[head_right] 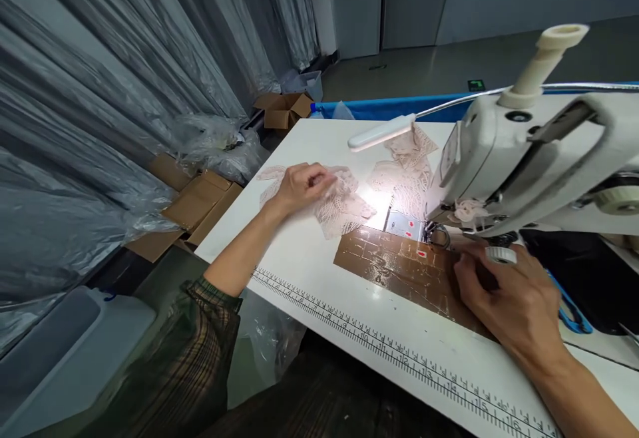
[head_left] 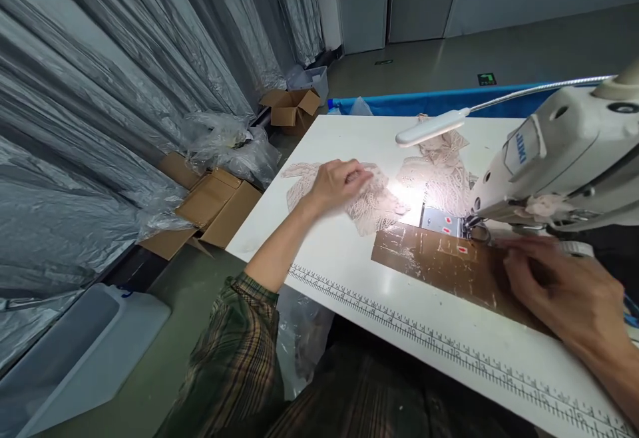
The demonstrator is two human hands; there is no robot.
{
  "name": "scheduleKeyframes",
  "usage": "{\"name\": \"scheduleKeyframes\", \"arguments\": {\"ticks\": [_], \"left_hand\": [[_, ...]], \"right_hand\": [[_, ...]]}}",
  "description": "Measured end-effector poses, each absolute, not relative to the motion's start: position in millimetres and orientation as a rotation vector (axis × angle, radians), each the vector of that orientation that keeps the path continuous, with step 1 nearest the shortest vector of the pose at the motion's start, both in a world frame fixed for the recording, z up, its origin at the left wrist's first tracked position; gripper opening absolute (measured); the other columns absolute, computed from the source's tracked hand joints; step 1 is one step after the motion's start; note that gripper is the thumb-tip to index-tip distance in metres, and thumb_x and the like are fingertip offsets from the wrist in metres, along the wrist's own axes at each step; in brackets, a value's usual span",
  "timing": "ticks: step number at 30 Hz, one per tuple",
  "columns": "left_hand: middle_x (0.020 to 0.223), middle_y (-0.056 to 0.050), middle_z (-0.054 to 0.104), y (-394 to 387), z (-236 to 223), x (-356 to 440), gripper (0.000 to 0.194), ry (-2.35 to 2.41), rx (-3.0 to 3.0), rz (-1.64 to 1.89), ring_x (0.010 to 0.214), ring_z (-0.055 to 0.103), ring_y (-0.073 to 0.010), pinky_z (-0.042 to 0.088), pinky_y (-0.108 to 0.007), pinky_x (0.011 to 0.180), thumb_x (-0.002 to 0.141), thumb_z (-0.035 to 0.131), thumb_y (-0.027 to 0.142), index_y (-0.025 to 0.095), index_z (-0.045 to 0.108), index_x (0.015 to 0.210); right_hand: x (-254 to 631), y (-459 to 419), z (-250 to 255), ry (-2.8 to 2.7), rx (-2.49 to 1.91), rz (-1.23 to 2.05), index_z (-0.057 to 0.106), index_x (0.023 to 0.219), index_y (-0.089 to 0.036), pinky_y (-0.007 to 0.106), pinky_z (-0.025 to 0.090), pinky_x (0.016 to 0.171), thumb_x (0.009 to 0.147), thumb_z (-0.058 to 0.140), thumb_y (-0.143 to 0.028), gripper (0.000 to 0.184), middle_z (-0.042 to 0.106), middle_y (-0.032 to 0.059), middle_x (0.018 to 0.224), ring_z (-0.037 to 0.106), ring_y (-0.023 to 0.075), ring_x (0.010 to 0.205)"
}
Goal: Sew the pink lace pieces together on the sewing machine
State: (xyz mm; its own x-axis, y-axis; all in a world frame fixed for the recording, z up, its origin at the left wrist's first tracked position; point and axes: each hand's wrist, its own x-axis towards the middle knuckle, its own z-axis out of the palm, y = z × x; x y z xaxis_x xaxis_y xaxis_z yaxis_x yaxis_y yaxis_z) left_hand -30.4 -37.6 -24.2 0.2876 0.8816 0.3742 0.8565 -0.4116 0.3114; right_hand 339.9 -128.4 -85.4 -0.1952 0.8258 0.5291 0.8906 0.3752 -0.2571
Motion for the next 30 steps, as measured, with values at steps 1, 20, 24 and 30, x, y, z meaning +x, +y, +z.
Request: {"name": "scheduleKeyframes", "arguments": {"ticks": [1,20,24,30], "left_hand": [[0.067,-0.001,0.064,-47,-21,-16,0.038,1.640,2.537,0.673,0.061,0.056,-0.0157,0.046,-0.033,0.065,0.104,0.047,0.047,0.021,0.069,0.089],[0.085,-0.002,0.073,-167,43,56,0.021,0.664,1.993,0.326,0.071,0.060,-0.0105,0.047,-0.023,0.067,0.091,0.072,0.032,0.016,0.073,0.105],[0.081,-0.002,0.071,-141,28,54,0.025,0.794,1.926,0.290,0.067,0.064,-0.0104,0.047,-0.022,0.061,0.094,0.066,0.040,0.016,0.072,0.093],[0.063,0.000,0.061,-91,-11,59,0.036,1.253,2.297,0.442,0.059,0.054,-0.0121,0.033,-0.026,0.056,0.090,0.066,0.048,0.018,0.063,0.070]], "right_hand": [[335,-132,-80,-2.014,-1.332,-0.106,0.074,0.115,-0.032,0.045,0.056,0.070,0.093,0.055,-0.035,0.030,0.073,0.0100,0.087,0.067,0.0275,0.071],[342,-221,-16,-1.697,-1.281,1.485,0.082,0.097,-0.029,0.029,0.058,0.057,0.082,0.071,-0.060,0.037,0.075,0.0075,0.082,0.068,0.0213,0.068],[349,-187,-23,-1.729,-1.437,1.301,0.080,0.089,-0.019,0.022,0.035,0.044,0.077,0.070,-0.072,0.055,0.063,0.0030,0.063,0.046,0.0102,0.051],[337,-122,-34,-1.883,-1.748,0.640,0.077,0.076,-0.021,0.027,0.032,0.054,0.083,0.067,-0.059,0.040,0.057,0.0019,0.057,0.050,0.0137,0.057]]}}
